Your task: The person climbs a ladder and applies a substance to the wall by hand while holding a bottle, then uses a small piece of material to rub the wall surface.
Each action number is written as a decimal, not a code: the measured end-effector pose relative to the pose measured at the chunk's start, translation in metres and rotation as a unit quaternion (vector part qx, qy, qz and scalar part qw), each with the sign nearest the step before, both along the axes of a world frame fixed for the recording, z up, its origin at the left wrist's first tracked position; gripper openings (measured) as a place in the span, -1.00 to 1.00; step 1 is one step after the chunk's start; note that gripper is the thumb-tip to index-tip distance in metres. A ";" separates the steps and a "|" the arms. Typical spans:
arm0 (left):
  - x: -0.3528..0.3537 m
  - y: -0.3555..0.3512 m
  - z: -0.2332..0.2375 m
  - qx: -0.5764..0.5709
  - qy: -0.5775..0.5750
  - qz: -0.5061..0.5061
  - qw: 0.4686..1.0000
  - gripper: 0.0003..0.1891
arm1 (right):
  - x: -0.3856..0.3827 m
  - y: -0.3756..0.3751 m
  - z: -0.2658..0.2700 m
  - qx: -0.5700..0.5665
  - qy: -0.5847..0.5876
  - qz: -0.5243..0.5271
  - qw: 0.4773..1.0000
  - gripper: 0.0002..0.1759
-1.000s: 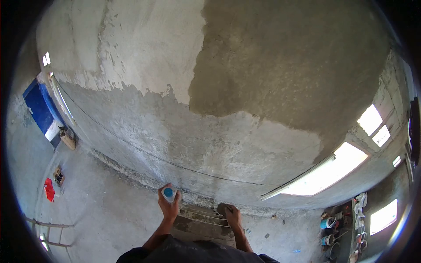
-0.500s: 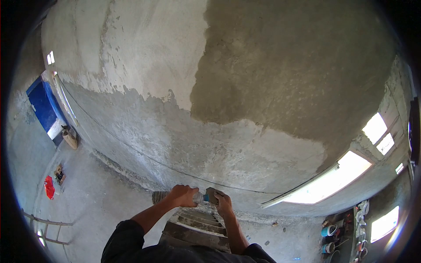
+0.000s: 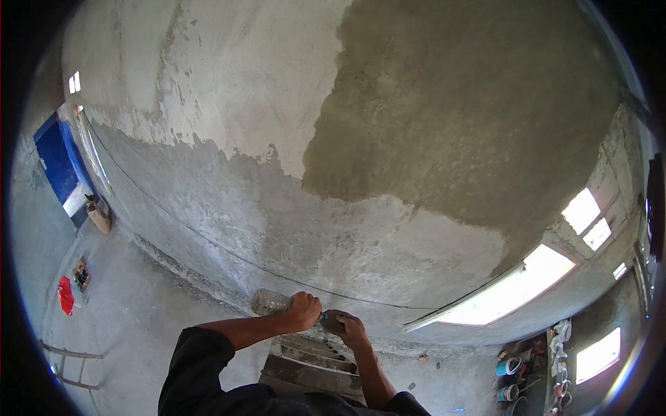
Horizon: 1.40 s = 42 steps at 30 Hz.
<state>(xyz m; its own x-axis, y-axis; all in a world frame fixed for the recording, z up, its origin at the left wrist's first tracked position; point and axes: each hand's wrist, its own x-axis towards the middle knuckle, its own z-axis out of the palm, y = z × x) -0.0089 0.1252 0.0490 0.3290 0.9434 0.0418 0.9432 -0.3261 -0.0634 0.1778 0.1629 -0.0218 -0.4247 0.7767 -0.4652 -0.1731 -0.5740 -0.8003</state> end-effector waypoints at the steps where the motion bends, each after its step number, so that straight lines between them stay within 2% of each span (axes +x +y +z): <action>1: 0.000 0.001 0.002 0.001 -0.001 -0.001 1.000 -0.93 | 0.000 -0.002 0.001 -0.007 -0.025 0.008 1.000 -0.61; 4: -0.003 0.007 0.005 -0.013 -0.022 -0.002 1.000 -0.95 | 0.002 0.003 -0.012 -0.019 -0.047 0.040 0.998 -0.62; 6: -0.010 0.016 -0.001 0.018 -0.015 -0.030 0.999 -0.80 | 0.011 0.017 -0.046 -0.024 -0.042 0.063 0.997 -0.63; 7: -0.011 0.017 0.013 0.021 -0.015 -0.030 0.999 -0.80 | 0.021 0.031 -0.078 0.195 -0.106 0.158 0.962 -0.62; 8: -0.013 0.016 0.040 -0.039 -0.037 -0.008 0.999 -0.71 | 0.026 0.040 -0.092 0.402 -0.164 0.244 0.867 -0.62; 9: -0.017 0.015 0.062 -0.098 -0.058 0.015 0.993 -0.62 | 0.018 0.036 -0.049 0.169 -0.048 0.131 0.976 -0.62; 10: -0.021 0.015 0.075 -0.094 -0.057 0.015 0.994 -0.62 | 0.002 0.034 0.016 -0.079 0.073 0.007 0.994 -0.62; 11: -0.026 0.016 0.085 -0.084 -0.144 0.062 0.984 -0.54 | 0.002 0.048 0.035 -0.033 0.067 0.028 0.997 -0.62; 12: -0.030 0.016 0.097 -0.075 -0.229 0.106 0.965 -0.47 | 0.013 0.087 0.008 0.031 0.084 0.060 0.994 -0.61; 13: -0.033 0.013 0.114 -0.051 -0.312 0.143 0.938 -0.48 | 0.013 0.111 0.029 0.075 0.058 0.047 0.994 -0.58; 14: -0.041 0.016 0.124 -0.050 -0.310 0.139 0.939 -0.48 | 0.012 0.141 0.057 0.159 -0.033 0.067 0.984 -0.59; 15: -0.050 0.020 0.131 0.019 -0.464 0.119 0.878 -0.53 | 0.018 0.198 0.066 0.342 -0.185 0.159 0.908 -0.60; 16: -0.058 0.023 0.138 0.085 -0.603 0.095 0.788 -0.58 | 0.012 0.234 0.118 0.438 -0.173 0.170 0.866 -0.60; 17: -0.069 0.026 0.147 0.086 -0.601 0.090 0.789 -0.58 | -0.003 0.269 0.178 0.419 -0.170 0.099 0.886 -0.57; 18: -0.078 0.029 0.155 0.111 -0.677 0.080 0.723 -0.63 | -0.039 0.205 0.317 0.462 -0.346 0.008 0.816 -0.55; 19: -0.084 0.031 0.165 0.134 -0.746 0.070 0.649 -0.68 | -0.058 0.234 0.361 0.517 -0.339 -0.108 0.778 -0.55; 20: -0.088 0.029 0.180 0.133 -0.745 0.067 0.651 -0.68 | -0.075 0.250 0.413 0.629 -0.417 -0.183 0.631 -0.56; 21: -0.090 0.023 0.199 0.133 -0.769 0.066 0.621 -0.70 | -0.088 0.264 0.462 0.708 -0.417 -0.213 0.528 -0.55; 22: -0.093 0.020 0.212 0.132 -0.792 0.064 0.592 -0.71 | -0.097 0.281 0.500 0.802 -0.381 -0.244 0.390 -0.50; 23: -0.097 0.022 0.216 0.125 -0.797 0.063 0.588 -0.68 | -0.109 0.288 0.532 0.851 -0.329 -0.266 0.312 -0.45; 25: -0.099 0.028 0.225 0.138 -0.788 0.052 0.598 -0.67 | -0.124 0.325 0.574 0.859 -0.346 -0.297 0.232 -0.38; 26: -0.099 0.030 0.229 0.148 -0.780 0.048 0.606 -0.65 | -0.131 0.337 0.580 0.860 -0.344 -0.300 0.228 -0.38; 28: -0.098 0.035 0.235 0.139 -0.784 0.041 0.604 -0.63 | -0.147 0.359 0.578 0.852 -0.349 -0.349 0.176 -0.32; 29: -0.098 0.036 0.237 0.125 -0.788 0.038 0.602 -0.62 | -0.155 0.368 0.562 0.851 -0.350 -0.349 0.175 -0.32; 31: -0.098 0.041 0.239 0.113 -0.792 0.032 0.598 -0.61 | -0.166 0.371 0.519 0.894 -0.365 -0.219 0.138 -0.30; 32: -0.099 0.043 0.240 0.108 -0.794 0.024 0.598 -0.60 | -0.163 0.364 0.517 0.894 -0.366 -0.219 0.138 -0.30; 34: -0.096 0.045 0.238 0.101 -0.804 0.011 0.586 -0.60 | -0.151 0.350 0.525 0.906 -0.367 -0.088 0.191 -0.25; 35: -0.094 0.047 0.237 0.097 -0.812 -0.003 0.576 -0.60 | -0.143 0.344 0.541 0.905 -0.368 -0.089 0.192 -0.25; 37: -0.091 0.052 0.235 0.091 -0.810 -0.010 0.579 -0.60 | -0.127 0.347 0.580 0.880 -0.385 -0.189 0.202 -0.22; 38: -0.087 0.055 0.234 0.088 -0.809 -0.020 0.581 -0.60 | -0.121 0.356 0.590 0.880 -0.389 -0.188 0.199 -0.22; 40: -0.080 0.058 0.234 0.086 -0.810 -0.023 0.580 -0.60 | -0.119 0.376 0.603 0.862 -0.374 -0.291 0.178 -0.22; 41: -0.078 0.058 0.232 0.081 -0.810 -0.024 0.581 -0.60 | -0.122 0.382 0.592 0.862 -0.375 -0.290 0.178 -0.22; 42: -0.078 0.058 0.228 0.078 -0.810 -0.025 0.581 -0.60 | -0.128 0.387 0.571 0.873 -0.416 -0.217 0.132 -0.22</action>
<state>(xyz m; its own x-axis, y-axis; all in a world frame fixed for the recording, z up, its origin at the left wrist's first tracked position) -0.0866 0.1829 0.2770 -0.2350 0.8776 0.4179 -0.2031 -0.4648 0.8618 0.0501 0.5495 0.5496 -0.5302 -0.1251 0.8386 0.6778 0.5317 0.5078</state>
